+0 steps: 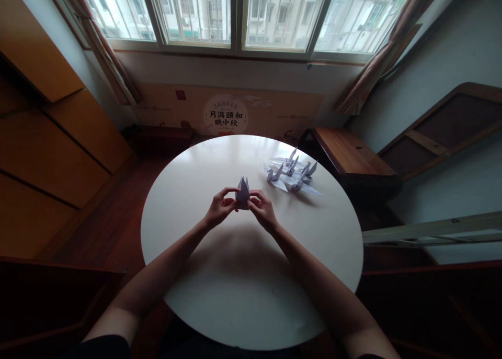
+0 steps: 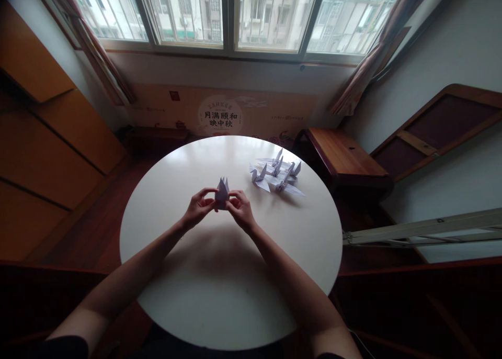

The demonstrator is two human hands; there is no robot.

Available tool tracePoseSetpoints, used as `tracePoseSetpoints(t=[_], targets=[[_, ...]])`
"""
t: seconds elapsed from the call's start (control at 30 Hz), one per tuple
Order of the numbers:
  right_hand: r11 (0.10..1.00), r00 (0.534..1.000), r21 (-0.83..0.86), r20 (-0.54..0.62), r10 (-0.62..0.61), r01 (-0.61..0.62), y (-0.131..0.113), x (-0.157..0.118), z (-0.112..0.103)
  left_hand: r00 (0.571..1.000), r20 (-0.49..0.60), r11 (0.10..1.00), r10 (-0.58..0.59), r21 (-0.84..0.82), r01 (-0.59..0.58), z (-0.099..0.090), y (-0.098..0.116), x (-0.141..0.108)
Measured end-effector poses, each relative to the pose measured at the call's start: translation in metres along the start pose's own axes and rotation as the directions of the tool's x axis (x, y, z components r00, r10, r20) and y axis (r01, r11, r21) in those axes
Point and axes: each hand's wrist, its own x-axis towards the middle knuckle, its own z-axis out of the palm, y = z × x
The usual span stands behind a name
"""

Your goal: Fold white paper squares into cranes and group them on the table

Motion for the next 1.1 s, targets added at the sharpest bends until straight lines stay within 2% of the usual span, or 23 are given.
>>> tracePoseSetpoints(t=[0.1, 0.3, 0.43, 0.6, 0.77, 0.9, 1.1], targets=[[0.996, 0.998, 0.066, 0.029, 0.055, -0.056, 0.000, -0.001, 0.001, 0.999, 0.021, 0.996, -0.042, -0.074, 0.043, 0.001, 0.002, 0.000], [0.989, 0.993, 0.101, -0.035, 0.116, -0.112, 0.005, 0.000, -0.001, 0.999, 0.001, 0.992, -0.046, -0.119, 0.045, 0.002, 0.006, -0.001], [0.997, 0.997, 0.005, -0.038, 0.073, -0.073, 0.002, 0.000, -0.004, 0.991, 0.011, 0.969, -0.132, -0.210, 0.132, 0.000, 0.010, -0.002], [0.992, 1.000, -0.129, 0.006, -0.001, 0.002, -0.005, -0.001, -0.005, 0.990, -0.010, 0.985, -0.138, -0.103, 0.136, 0.002, 0.010, -0.002], [0.995, 0.998, -0.082, -0.005, -0.061, 0.061, 0.001, -0.001, -0.001, 0.993, -0.059, 0.991, -0.103, -0.093, 0.097, 0.003, 0.007, -0.002], [0.986, 0.993, -0.123, -0.020, -0.119, 0.116, 0.002, -0.001, 0.000, 0.995, -0.030, 0.994, -0.092, -0.059, 0.090, 0.002, 0.007, -0.002], [0.996, 0.997, -0.076, -0.055, -0.049, 0.044, -0.002, 0.001, -0.001, 0.999, 0.033, 1.000, 0.001, 0.011, -0.002, 0.001, 0.002, -0.003]])
